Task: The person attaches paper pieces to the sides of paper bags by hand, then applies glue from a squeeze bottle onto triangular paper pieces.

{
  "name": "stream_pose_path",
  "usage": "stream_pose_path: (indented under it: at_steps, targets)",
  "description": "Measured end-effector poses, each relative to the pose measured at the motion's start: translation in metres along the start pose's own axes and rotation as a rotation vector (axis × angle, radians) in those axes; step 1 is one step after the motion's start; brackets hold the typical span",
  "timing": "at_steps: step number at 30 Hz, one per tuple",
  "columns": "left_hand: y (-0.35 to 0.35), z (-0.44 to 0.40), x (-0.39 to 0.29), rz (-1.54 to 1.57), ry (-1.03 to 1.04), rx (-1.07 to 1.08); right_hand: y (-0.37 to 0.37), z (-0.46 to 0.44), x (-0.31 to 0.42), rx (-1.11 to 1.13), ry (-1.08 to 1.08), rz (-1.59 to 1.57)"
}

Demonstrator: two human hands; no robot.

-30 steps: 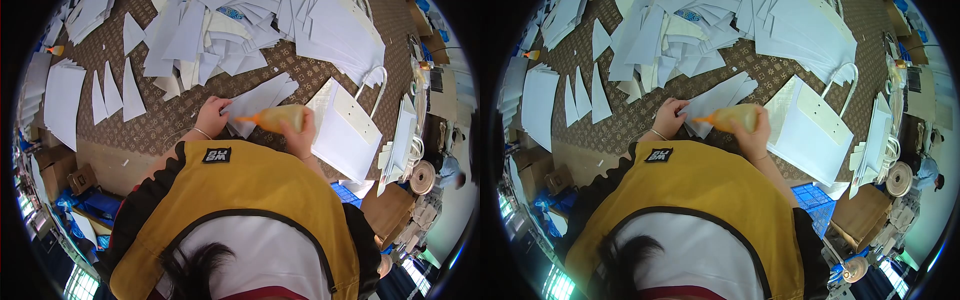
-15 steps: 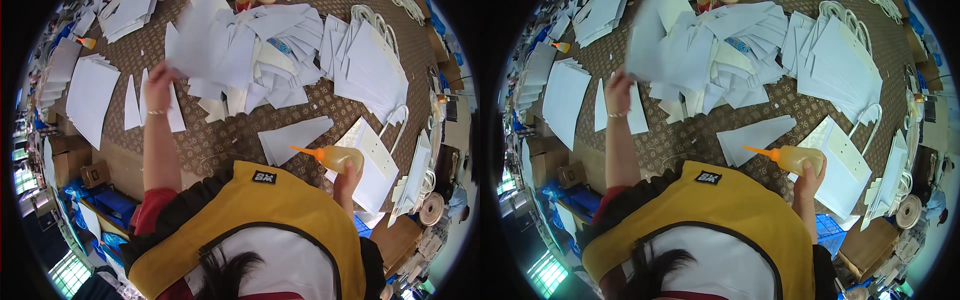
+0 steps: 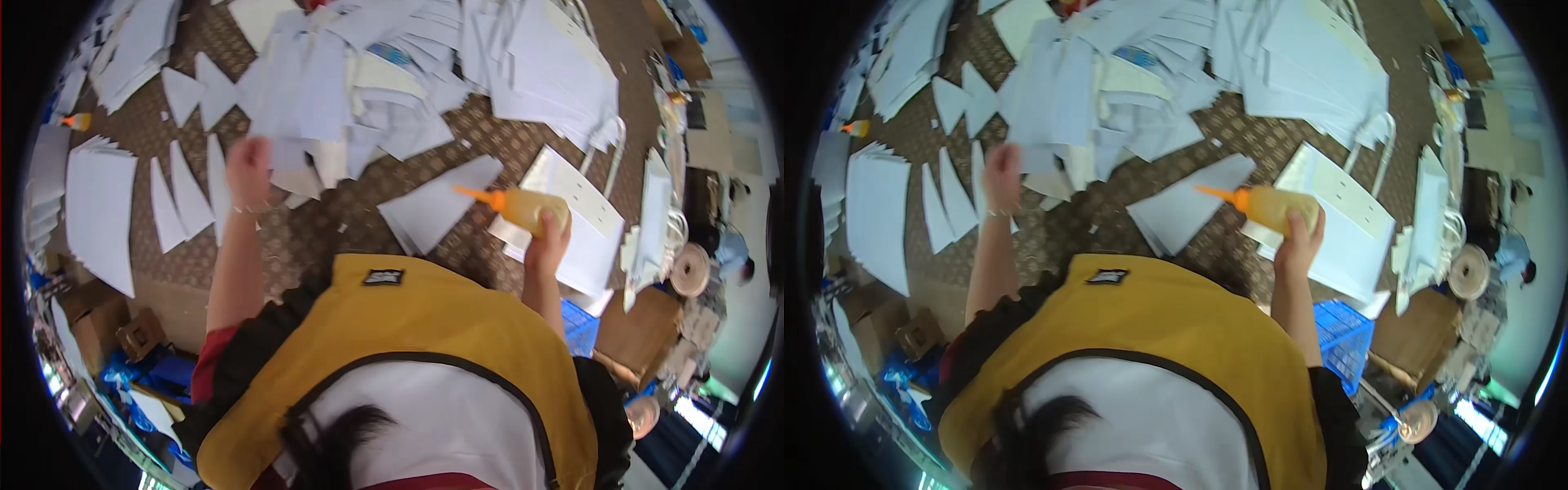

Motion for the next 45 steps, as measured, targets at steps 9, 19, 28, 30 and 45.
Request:
stream_pose_path:
  at_steps: [9, 19, 28, 30, 45]
  targets:
    - [0.125, 0.176, -0.107, -0.197, 0.385, 0.509, -0.034, -0.056, 0.022, -0.142, -0.166, 0.193]
    - [0.132, 0.177, -0.108, -0.326, 0.317, 0.569, -0.018, -0.047, 0.019, -0.062, -0.242, 0.395]
    - [0.138, 0.172, -0.105, -0.293, 0.276, 0.609, 0.029, 0.027, -0.008, 0.316, -0.356, 0.527]
    - [0.137, 0.169, -0.103, -0.285, 0.274, 0.611, 0.001, -0.007, -0.005, 0.120, -0.196, 0.340]
    - [0.134, 0.173, -0.107, -0.235, 0.397, 0.539, 0.017, 0.012, 0.002, 0.175, -0.191, 0.389]
Point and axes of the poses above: each hand's wrist, its own z-axis away from the middle knuckle, its own y-axis out of the palm, x = y × z, the point moved 9 cm from there along -z, towards the middle knuckle, and after that the axes turned 4 degrees about -x, right-handed, at the moved point
